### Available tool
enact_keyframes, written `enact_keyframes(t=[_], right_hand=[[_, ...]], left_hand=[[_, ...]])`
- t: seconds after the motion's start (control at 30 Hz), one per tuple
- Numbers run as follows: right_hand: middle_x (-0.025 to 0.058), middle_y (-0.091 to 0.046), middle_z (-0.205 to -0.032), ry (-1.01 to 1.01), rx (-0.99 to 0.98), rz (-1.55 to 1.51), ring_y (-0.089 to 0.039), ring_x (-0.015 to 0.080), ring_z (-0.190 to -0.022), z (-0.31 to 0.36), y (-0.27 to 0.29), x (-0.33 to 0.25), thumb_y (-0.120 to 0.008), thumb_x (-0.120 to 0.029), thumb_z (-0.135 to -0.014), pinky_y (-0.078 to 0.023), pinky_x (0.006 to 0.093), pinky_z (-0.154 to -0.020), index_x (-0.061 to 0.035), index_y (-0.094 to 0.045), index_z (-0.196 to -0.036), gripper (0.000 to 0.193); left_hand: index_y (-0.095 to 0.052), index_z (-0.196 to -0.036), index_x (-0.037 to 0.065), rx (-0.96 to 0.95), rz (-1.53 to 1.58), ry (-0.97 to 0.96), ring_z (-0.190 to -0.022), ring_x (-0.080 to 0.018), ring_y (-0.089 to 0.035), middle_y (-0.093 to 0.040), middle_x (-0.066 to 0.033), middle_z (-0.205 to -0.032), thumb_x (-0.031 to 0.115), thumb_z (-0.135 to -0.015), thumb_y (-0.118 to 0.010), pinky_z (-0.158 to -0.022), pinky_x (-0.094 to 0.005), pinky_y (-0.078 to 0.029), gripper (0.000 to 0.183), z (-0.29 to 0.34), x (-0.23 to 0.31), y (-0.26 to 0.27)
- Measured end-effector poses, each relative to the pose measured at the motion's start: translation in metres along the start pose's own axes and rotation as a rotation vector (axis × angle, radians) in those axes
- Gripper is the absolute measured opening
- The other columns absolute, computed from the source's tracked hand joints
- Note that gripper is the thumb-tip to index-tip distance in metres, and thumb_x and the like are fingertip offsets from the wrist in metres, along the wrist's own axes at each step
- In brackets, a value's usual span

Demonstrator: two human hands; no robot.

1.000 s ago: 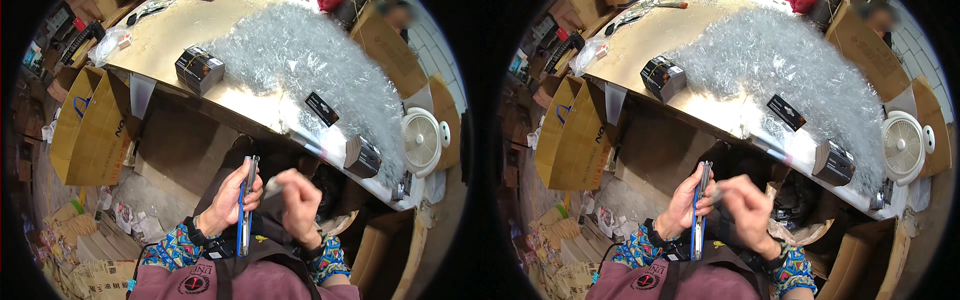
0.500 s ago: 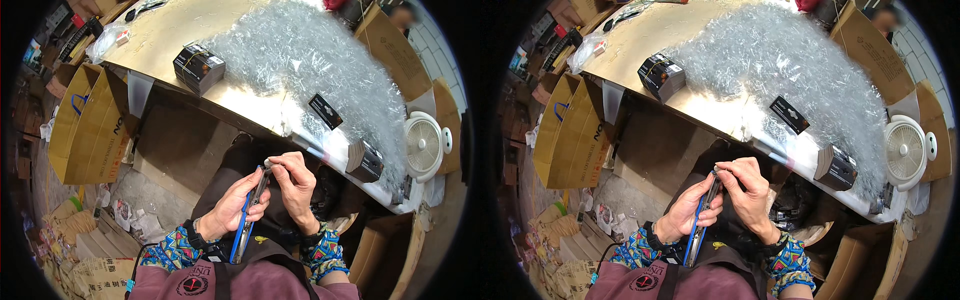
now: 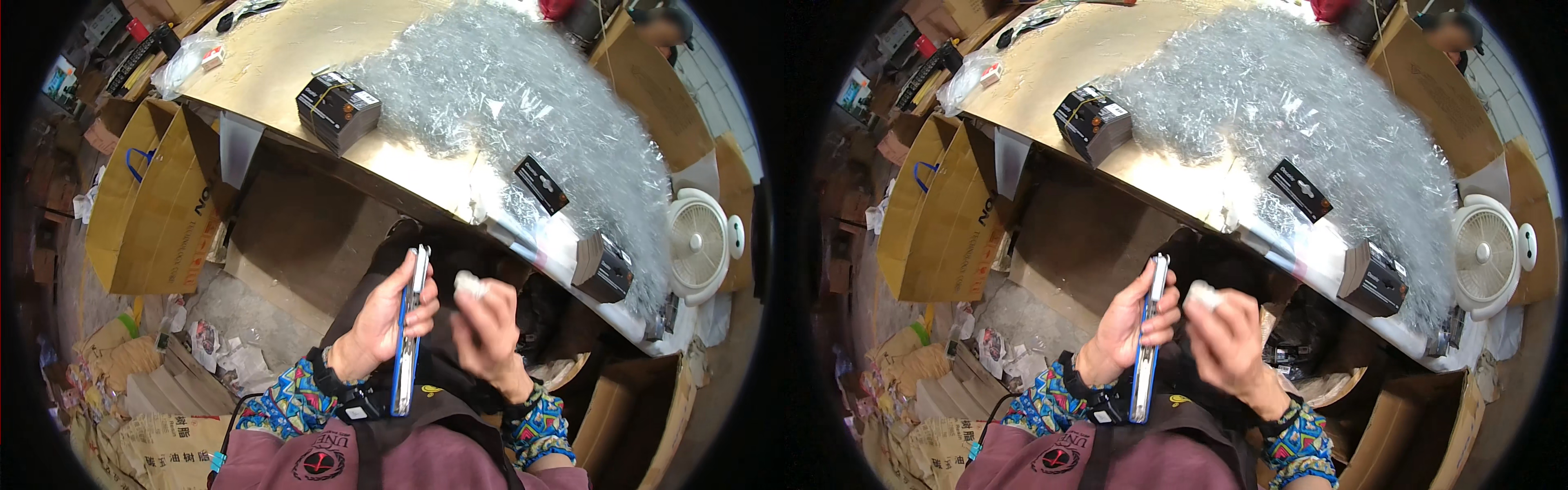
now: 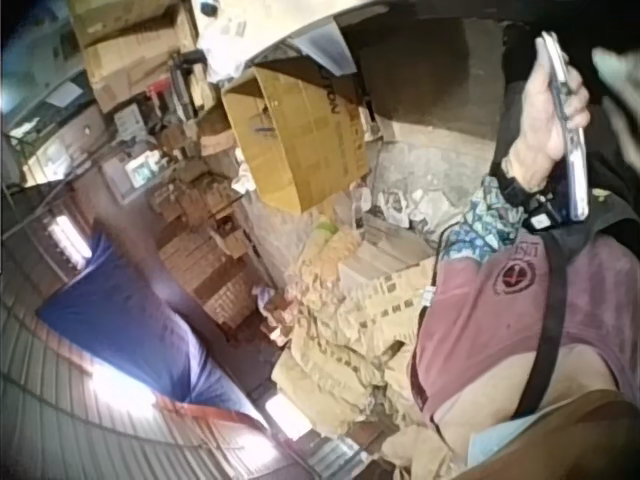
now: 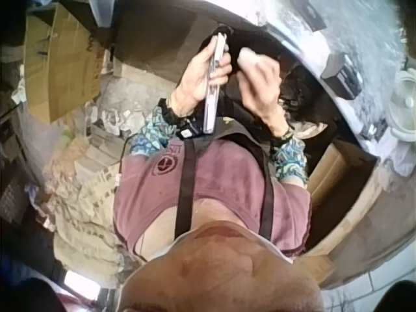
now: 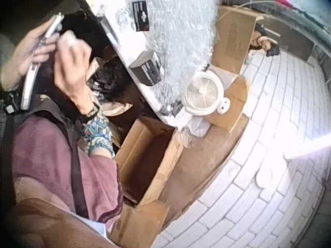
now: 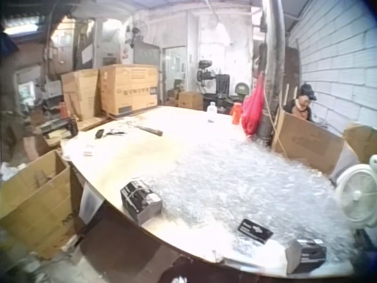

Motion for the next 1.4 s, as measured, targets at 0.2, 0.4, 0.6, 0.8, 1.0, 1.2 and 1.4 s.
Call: enact_keyframes(t=[0.2, 0.4, 0.6, 0.8, 1.0, 1.2, 1.4], right_hand=[[0.0076, -0.056, -0.118, 0.204, -0.116, -0.033, -0.046, 0.0258, -0.102, 0.023, 0.003, -0.029, -0.071, -0.033, -0.075, -0.046, 0.0349, -0.083, -0.0229, -0.069, -0.106, 0.033], [0.0198, -0.048, -0.13, -0.544, 0.165, -0.268, -0.044, 0.0326, -0.115, 0.006, 0.014, -0.021, -0.041, -0.024, -0.098, -0.034, 0.0373, -0.099, 0.0023, -0.056, -0.122, 0.039], [0.0062, -0.059, -0.112, -1.412, 0.211, -2.141, -0.057, 0.0184, -0.105, 0.034, 0.03, 0.01, -0.047, -0.027, -0.097, -0.042, 0.035, -0.096, -0.0079, -0.053, -0.118, 0.029], [0.0164, -0.058, -0.103, -1.137, 0.435, -1.36, -0.062, 0.0249, -0.079, 0.03, 0.062, 0.017, -0.055, -0.007, -0.078, -0.053, 0.0336, -0.069, 0.0018, -0.045, -0.125, 0.049], [0.0053, -0.05, -0.087, -1.212, 0.66, -1.315, -0.053, 0.015, -0.077, 0.029, 0.085, -0.002, -0.058, 0.001, -0.086, -0.043, 0.0292, -0.064, -0.0066, -0.045, -0.109, 0.028], [0.0071, -0.053, -0.083, -0.91, 0.39, -1.103, -0.05, 0.0159, -0.062, 0.061, 0.08, 0.028, -0.063, -0.005, -0.081, -0.045, 0.0305, -0.057, -0.0049, -0.041, -0.117, 0.043], [0.0029, -0.06, -0.098, -0.88, 0.529, -0.432, -0.054, 0.0068, -0.081, 0.04, 0.089, 0.035, -0.07, -0.002, -0.081, -0.046, 0.0219, -0.073, -0.0027, -0.05, -0.113, 0.037]], left_hand=[[-0.053, -0.102, 0.008, 0.025, -0.054, -0.128, -0.056, -0.0127, -0.053, -0.058, -0.0042, -0.079, 0.04, -0.097, -0.044, -0.045, -0.0243, -0.046, 0.033, -0.019, 0.004, -0.005], [-0.053, -0.107, 0.002, -0.171, -1.062, -0.617, -0.093, -0.0181, -0.058, -0.058, -0.0113, -0.102, 0.034, -0.096, -0.051, -0.084, -0.0293, -0.047, 0.034, -0.01, -0.027, -0.029], [-0.067, -0.104, 0.018, -0.679, -2.188, -1.248, -0.108, -0.0298, -0.048, -0.054, -0.0117, -0.119, 0.038, -0.075, -0.071, -0.097, -0.0466, -0.035, 0.036, -0.024, -0.031, -0.044], [-0.063, -0.105, 0.003, 0.083, -1.941, -1.224, -0.1, -0.0308, -0.053, -0.056, -0.0142, -0.109, 0.025, -0.077, -0.072, -0.087, -0.0386, -0.042, 0.037, -0.075, 0.008, -0.065], [-0.059, -0.085, 0.009, 0.353, -2.177, -1.269, -0.103, -0.0284, -0.042, -0.049, -0.008, -0.096, 0.034, -0.078, -0.068, -0.087, -0.0452, -0.036, 0.028, -0.157, 0.002, -0.067], [-0.059, -0.091, 0.008, 0.043, -1.782, -1.006, -0.092, -0.0221, -0.051, -0.055, -0.0077, -0.093, 0.025, -0.085, -0.063, -0.081, -0.0356, -0.041, 0.018, -0.144, 0.01, -0.053], [-0.052, -0.098, 0.006, -0.008, -1.167, -0.592, -0.072, -0.0041, -0.046, -0.05, 0.0026, -0.079, 0.016, -0.096, -0.053, -0.064, -0.0194, -0.04, 0.011, -0.072, -0.009, -0.051]])
Point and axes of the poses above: each hand's wrist, its own z-axis away from the middle knuckle, its own y-axis out of the back of the hand, x = y × z, the point moved 2 cm from there along -z, towards the middle knuckle
